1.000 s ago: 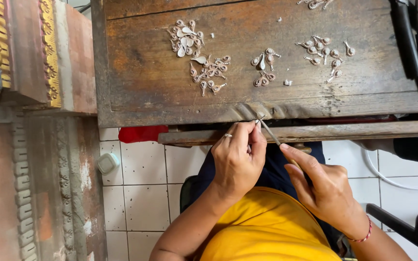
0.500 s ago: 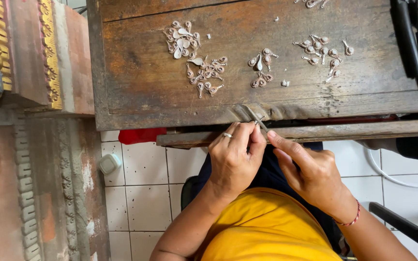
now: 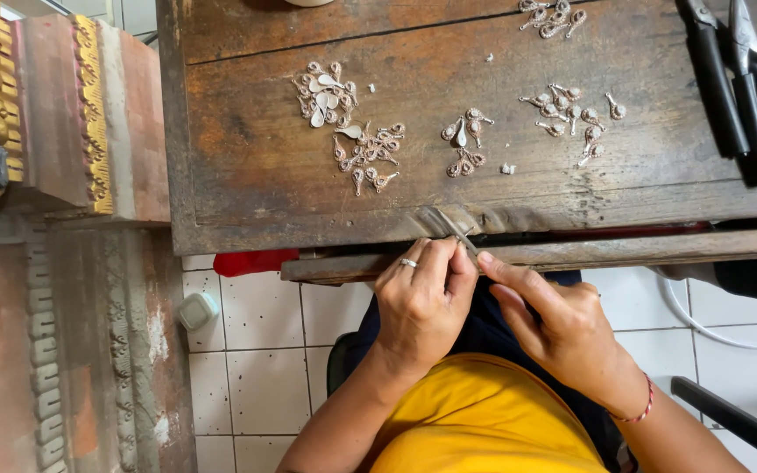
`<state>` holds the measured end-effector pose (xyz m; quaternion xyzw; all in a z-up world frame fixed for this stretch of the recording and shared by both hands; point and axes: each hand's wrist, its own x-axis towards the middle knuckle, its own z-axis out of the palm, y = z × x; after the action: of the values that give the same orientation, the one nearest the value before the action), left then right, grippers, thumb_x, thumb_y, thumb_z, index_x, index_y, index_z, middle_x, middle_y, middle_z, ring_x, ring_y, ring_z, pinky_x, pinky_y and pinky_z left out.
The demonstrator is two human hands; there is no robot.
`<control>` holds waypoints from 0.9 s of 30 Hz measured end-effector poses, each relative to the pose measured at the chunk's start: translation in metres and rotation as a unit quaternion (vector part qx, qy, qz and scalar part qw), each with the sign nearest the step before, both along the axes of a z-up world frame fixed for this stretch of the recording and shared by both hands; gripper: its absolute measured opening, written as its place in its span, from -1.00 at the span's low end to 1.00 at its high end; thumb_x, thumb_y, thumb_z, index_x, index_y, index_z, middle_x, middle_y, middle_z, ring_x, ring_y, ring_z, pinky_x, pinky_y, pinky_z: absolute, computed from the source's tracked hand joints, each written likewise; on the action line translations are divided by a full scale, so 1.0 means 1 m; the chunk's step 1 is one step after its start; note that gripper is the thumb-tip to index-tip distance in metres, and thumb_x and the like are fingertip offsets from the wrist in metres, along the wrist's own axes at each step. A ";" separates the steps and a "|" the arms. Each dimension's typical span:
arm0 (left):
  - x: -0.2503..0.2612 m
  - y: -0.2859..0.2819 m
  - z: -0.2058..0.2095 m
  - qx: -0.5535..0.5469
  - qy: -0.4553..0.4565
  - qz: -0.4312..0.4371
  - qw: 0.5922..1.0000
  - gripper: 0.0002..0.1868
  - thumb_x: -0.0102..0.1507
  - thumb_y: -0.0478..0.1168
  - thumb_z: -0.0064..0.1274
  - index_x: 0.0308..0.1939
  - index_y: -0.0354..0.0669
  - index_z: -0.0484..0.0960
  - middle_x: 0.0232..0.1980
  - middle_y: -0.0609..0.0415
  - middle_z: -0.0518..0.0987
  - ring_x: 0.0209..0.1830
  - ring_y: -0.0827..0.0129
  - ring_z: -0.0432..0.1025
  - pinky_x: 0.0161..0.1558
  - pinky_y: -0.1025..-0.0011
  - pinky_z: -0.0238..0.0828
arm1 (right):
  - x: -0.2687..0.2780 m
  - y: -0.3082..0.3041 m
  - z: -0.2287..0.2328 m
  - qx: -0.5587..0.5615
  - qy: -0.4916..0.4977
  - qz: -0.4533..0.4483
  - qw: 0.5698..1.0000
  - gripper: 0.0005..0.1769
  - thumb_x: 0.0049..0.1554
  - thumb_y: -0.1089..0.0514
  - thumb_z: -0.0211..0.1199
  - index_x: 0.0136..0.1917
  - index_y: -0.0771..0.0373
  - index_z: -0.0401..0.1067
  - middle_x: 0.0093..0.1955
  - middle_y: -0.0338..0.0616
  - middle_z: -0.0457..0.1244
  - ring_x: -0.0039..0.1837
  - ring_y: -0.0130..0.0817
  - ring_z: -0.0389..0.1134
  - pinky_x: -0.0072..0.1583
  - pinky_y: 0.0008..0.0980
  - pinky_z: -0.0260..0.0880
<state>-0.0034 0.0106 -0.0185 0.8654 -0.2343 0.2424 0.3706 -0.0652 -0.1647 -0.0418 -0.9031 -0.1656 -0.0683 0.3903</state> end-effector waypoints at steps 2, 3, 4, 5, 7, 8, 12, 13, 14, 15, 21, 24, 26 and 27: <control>0.001 0.000 0.000 0.002 -0.002 0.000 1.000 -0.88 0.31 -0.47 -0.01 -0.32 -0.24 0.48 -0.46 0.01 0.43 -0.50 0.17 0.38 -0.35 0.24 0.38 | -0.008 -0.003 0.004 0.005 0.011 -0.001 1.000 -0.54 0.22 0.27 0.19 0.39 0.28 0.34 0.30 -0.14 0.40 -0.15 -0.45 0.54 -0.14 -0.44 0.49; 0.001 0.001 -0.001 0.005 -0.001 -0.001 1.000 -0.85 0.29 -0.48 -0.01 -0.35 -0.22 0.45 -0.47 0.02 0.39 -0.52 0.18 0.36 -0.36 0.24 0.36 | -0.013 -0.004 0.006 0.011 0.025 -0.004 1.000 -0.53 0.21 0.26 0.20 0.39 0.29 0.34 0.30 -0.12 0.40 -0.10 -0.47 0.56 -0.12 -0.47 0.53; 0.000 0.001 -0.001 0.005 -0.001 -0.002 1.000 -0.85 0.29 -0.48 -0.01 -0.35 -0.22 0.45 -0.47 0.02 0.39 -0.52 0.18 0.36 -0.36 0.24 0.36 | -0.019 -0.006 0.005 0.011 0.024 -0.005 1.000 -0.53 0.21 0.26 0.20 0.39 0.29 0.34 0.30 -0.12 0.40 -0.10 -0.47 0.56 -0.12 -0.47 0.53; 0.000 0.001 -0.001 0.008 0.000 -0.002 1.000 -0.86 0.29 -0.48 -0.01 -0.34 -0.22 0.46 -0.46 0.03 0.40 -0.51 0.18 0.37 -0.35 0.25 0.38 | -0.025 -0.009 0.003 -0.003 0.045 -0.019 0.999 -0.52 0.19 0.23 0.22 0.38 0.21 0.36 0.14 -0.24 0.45 -0.32 -0.49 0.40 -0.25 -0.41 0.38; 0.001 0.002 -0.001 0.011 0.003 -0.003 1.000 -0.87 0.29 -0.47 0.00 -0.33 -0.22 0.47 -0.45 0.03 0.42 -0.50 0.18 0.38 -0.35 0.25 0.39 | -0.026 -0.010 0.001 -0.015 0.069 -0.035 0.997 -0.51 0.17 0.20 0.23 0.38 0.13 0.37 -0.02 -0.35 0.49 -0.54 -0.50 0.24 -0.39 -0.36 0.23; 0.001 0.002 -0.001 0.010 0.004 -0.005 1.000 -0.86 0.30 -0.48 -0.01 -0.34 -0.22 0.45 -0.47 0.02 0.39 -0.51 0.18 0.36 -0.36 0.24 0.37 | -0.021 -0.009 0.000 -0.004 0.053 -0.023 0.998 -0.52 0.18 0.23 0.23 0.38 0.19 0.37 0.07 -0.27 0.47 -0.44 -0.51 0.34 -0.31 -0.41 0.32; 0.001 0.001 0.000 0.014 0.000 -0.001 1.000 -0.85 0.32 -0.45 0.03 -0.34 -0.21 0.47 -0.47 0.02 0.42 -0.52 0.18 0.37 -0.38 0.23 0.34 | -0.001 -0.001 -0.005 0.009 0.006 -0.010 1.000 -0.55 0.21 0.28 0.22 0.38 0.27 0.36 0.16 -0.18 0.45 -0.44 -0.45 0.33 -0.31 -0.40 0.30; 0.001 0.001 0.000 0.014 -0.002 -0.002 1.000 -0.85 0.32 -0.45 0.03 -0.34 -0.21 0.47 -0.47 0.02 0.42 -0.52 0.18 0.37 -0.38 0.23 0.34 | -0.003 -0.002 -0.005 0.009 0.004 -0.010 1.000 -0.55 0.21 0.28 0.22 0.38 0.27 0.36 0.16 -0.18 0.45 -0.44 -0.45 0.33 -0.31 -0.40 0.30; 0.001 0.001 -0.001 0.017 0.000 0.001 1.000 -0.88 0.31 -0.44 0.04 -0.32 -0.21 0.49 -0.46 0.03 0.43 -0.50 0.17 0.39 -0.36 0.24 0.36 | -0.005 -0.002 -0.005 0.007 0.010 -0.013 1.000 -0.54 0.21 0.28 0.21 0.38 0.27 0.35 0.19 -0.16 0.45 -0.44 -0.44 0.36 -0.31 -0.41 0.34; 0.000 0.001 -0.001 0.021 0.004 0.003 1.000 -0.90 0.31 -0.44 0.04 -0.29 -0.21 0.51 -0.45 0.03 0.45 -0.49 0.17 0.41 -0.34 0.24 0.38 | -0.008 -0.002 -0.006 0.006 0.019 -0.016 1.000 -0.54 0.22 0.28 0.19 0.39 0.27 0.34 0.21 -0.14 0.44 -0.43 -0.44 0.38 -0.31 -0.42 0.37; 0.000 0.002 -0.005 0.036 0.006 0.001 0.999 -0.87 0.30 -0.46 0.03 -0.31 -0.19 0.49 -0.46 0.03 0.43 -0.50 0.17 0.40 -0.35 0.24 0.37 | -0.025 -0.010 0.003 0.003 0.060 -0.020 0.998 -0.50 0.17 0.22 0.24 0.39 0.19 0.37 0.18 -0.27 0.46 -0.44 -0.55 0.38 -0.30 -0.46 0.40; 0.001 0.001 0.001 0.026 0.007 -0.009 1.000 -0.87 0.32 -0.44 0.02 -0.32 -0.22 0.48 -0.45 0.03 0.44 -0.49 0.19 0.39 -0.34 0.27 0.38 | -0.002 -0.002 0.000 0.033 0.016 0.002 0.999 -0.55 0.20 0.29 0.20 0.36 0.29 0.36 0.34 -0.13 0.37 -0.19 -0.51 0.56 -0.14 -0.50 0.56; 0.000 0.001 -0.001 0.023 0.007 -0.006 1.000 -0.88 0.32 -0.44 0.03 -0.31 -0.21 0.48 -0.46 0.04 0.43 -0.50 0.19 0.39 -0.35 0.26 0.36 | 0.000 -0.001 -0.002 0.026 0.016 0.001 1.000 -0.55 0.22 0.28 0.19 0.38 0.28 0.35 0.31 -0.16 0.40 -0.26 -0.50 0.52 -0.19 -0.49 0.49; 0.000 0.001 -0.002 0.021 0.009 -0.001 1.000 -0.88 0.32 -0.44 0.04 -0.30 -0.21 0.48 -0.47 0.04 0.43 -0.50 0.19 0.39 -0.37 0.24 0.34 | 0.001 0.000 -0.002 0.019 0.018 0.001 1.000 -0.55 0.23 0.27 0.17 0.39 0.26 0.34 0.28 -0.19 0.42 -0.32 -0.49 0.48 -0.24 -0.47 0.42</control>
<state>-0.0031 0.0114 -0.0205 0.8746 -0.2374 0.2296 0.3549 -0.0640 -0.1648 -0.0441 -0.8966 -0.1581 -0.0550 0.4100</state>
